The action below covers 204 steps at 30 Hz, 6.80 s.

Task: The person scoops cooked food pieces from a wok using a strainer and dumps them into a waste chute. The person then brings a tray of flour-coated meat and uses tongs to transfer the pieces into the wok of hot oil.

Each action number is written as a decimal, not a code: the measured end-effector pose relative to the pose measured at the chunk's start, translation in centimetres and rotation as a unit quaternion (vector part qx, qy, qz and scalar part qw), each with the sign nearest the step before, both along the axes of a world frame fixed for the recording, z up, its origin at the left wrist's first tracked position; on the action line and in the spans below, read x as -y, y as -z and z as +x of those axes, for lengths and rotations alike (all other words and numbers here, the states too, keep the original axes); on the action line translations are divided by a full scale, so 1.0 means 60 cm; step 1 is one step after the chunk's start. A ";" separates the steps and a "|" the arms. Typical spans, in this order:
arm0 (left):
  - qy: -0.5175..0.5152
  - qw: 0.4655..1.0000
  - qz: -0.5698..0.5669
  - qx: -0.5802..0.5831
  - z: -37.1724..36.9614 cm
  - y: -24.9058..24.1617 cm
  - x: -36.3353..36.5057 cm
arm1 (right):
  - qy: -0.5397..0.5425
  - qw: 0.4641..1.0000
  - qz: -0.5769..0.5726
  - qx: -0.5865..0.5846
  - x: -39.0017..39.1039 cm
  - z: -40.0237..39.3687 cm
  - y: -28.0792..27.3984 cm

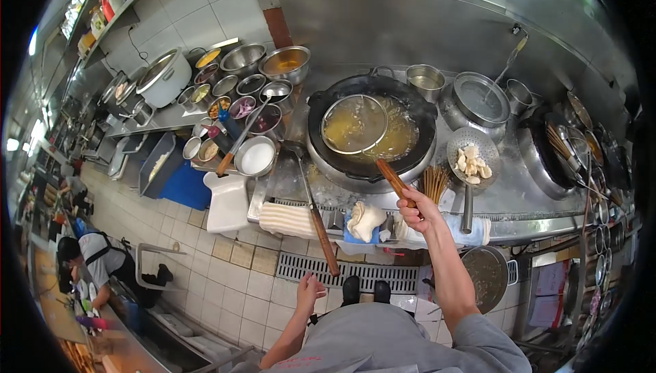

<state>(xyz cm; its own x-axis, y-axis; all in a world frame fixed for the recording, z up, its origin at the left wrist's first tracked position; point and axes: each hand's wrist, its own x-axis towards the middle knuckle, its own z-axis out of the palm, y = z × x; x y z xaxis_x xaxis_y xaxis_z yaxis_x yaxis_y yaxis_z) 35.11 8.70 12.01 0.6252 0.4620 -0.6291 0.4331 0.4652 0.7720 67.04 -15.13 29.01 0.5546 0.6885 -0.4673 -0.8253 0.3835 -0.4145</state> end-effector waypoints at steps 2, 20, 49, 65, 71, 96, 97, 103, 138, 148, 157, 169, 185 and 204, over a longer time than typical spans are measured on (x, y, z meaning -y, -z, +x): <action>0.014 0.999 0.041 -0.033 -0.022 0.008 -0.006 | 0.001 1.000 0.008 -0.002 0.002 -0.005 -0.006; 0.369 0.829 0.379 -0.181 -0.372 0.279 -0.059 | 0.321 0.882 -0.250 0.238 0.262 -0.095 -0.086; 0.133 0.944 0.168 -0.252 -0.386 0.208 0.031 | 0.037 0.960 -0.209 0.184 0.101 0.078 -0.008; 0.236 0.867 0.315 -0.306 -0.510 0.328 0.129 | -0.041 0.999 0.024 -0.019 0.114 0.003 0.019; 0.170 0.886 0.349 -0.252 -0.439 0.244 0.117 | -0.024 0.995 0.077 -0.058 0.175 -0.030 0.002; 0.168 0.923 0.194 -0.286 -0.281 0.097 0.123 | 0.317 0.646 -0.537 0.440 0.206 -0.191 0.119; 0.145 0.932 0.180 -0.281 -0.277 0.091 0.126 | 0.301 0.643 -0.549 0.441 0.201 -0.200 0.132; 0.022 0.954 0.101 -0.283 -0.320 0.084 0.146 | 0.289 0.848 -0.389 0.214 0.231 -0.256 0.232; -0.132 0.875 0.193 -0.423 -0.608 0.020 0.362 | -0.450 0.386 -0.589 0.550 0.047 -0.176 0.529; -0.289 0.855 0.079 -0.424 -0.715 0.032 0.469 | -0.436 0.344 -0.577 0.599 0.053 -0.197 0.507; -0.736 0.655 0.098 -0.138 -0.882 -0.059 0.333 | -0.183 0.235 -0.471 0.830 0.170 -0.219 0.591; -0.882 0.458 0.022 0.105 -1.121 -0.153 0.140 | -0.208 0.205 -0.599 0.745 0.252 -0.335 0.494; -0.789 0.590 0.129 -0.116 -1.049 -0.178 0.142 | -0.215 0.337 -0.868 0.294 0.446 -0.547 0.342; -0.404 0.914 0.044 0.013 -0.182 -0.132 -0.177 | -0.192 0.454 -0.812 0.311 0.472 -0.443 0.437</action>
<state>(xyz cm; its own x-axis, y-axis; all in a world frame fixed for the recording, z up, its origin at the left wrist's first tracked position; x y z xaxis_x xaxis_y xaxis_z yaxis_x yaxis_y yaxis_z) 24.19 19.33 19.91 0.0717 0.8275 -0.5568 -0.0436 0.5603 0.8271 40.49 -43.48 2.82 0.9120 -0.1829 -0.3673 -0.2313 -0.9685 -0.0920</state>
